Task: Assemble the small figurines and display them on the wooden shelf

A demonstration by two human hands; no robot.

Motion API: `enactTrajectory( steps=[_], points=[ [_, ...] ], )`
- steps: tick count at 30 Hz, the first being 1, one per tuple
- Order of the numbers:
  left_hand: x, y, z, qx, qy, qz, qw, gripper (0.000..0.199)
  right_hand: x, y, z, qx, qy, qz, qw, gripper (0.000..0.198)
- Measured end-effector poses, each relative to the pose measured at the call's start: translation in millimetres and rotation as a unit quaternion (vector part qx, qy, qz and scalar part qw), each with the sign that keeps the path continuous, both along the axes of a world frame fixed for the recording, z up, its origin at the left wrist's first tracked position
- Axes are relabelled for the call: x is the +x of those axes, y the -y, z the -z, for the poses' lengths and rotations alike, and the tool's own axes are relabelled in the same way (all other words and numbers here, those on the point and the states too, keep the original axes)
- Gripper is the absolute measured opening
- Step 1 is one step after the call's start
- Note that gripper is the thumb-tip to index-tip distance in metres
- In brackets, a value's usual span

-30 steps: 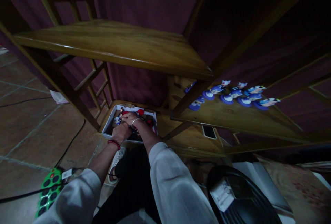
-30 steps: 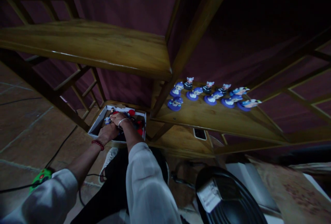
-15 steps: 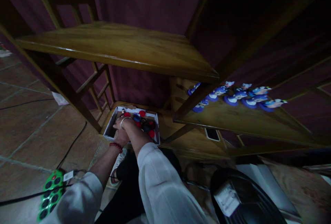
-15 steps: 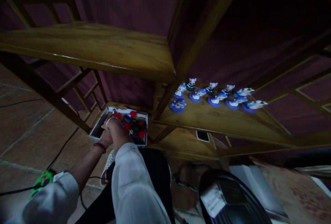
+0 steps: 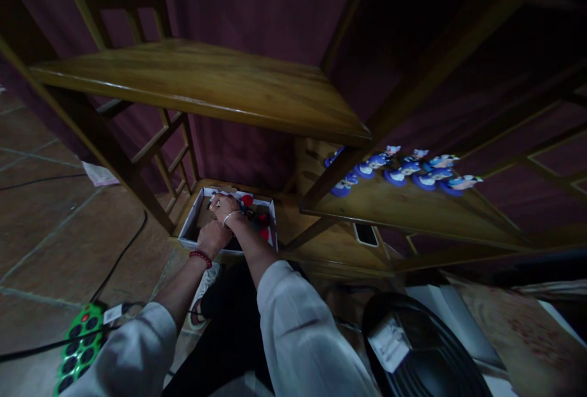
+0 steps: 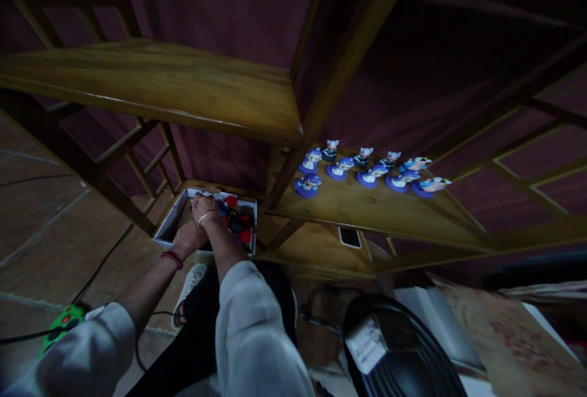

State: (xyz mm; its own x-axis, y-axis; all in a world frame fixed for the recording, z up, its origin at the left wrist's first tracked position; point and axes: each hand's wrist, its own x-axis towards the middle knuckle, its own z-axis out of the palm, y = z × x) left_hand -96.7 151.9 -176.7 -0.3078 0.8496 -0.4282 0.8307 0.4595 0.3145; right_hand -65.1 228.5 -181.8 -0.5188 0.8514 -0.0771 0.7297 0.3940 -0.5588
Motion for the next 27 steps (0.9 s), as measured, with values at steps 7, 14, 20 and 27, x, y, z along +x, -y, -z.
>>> enactTrajectory(
  steps=[7, 14, 20, 27],
  points=[
    [-1, -1, 4.4, 0.026, -0.013, 0.008, 1.000, 0.036, 42, -4, 18, -0.033, -0.107, 0.067, 0.991, 0.019],
    [-2, -1, 5.1, 0.047, -0.022, 0.012, 0.999, 0.038, 68, 4, 26, -0.086, -0.191, 0.065, 0.976, 0.028],
    [-3, 0, 5.6, 0.058, -0.025, 0.008, 0.998, 0.039, 78, 11, 30, -0.079, -0.165, 0.086, 0.979, 0.032],
    [-4, 2, 6.3, 0.091, -0.035, 0.005, 0.995, 0.046, 85, 16, 33, -0.082, -0.174, 0.102, 0.976, 0.041]
  ],
)
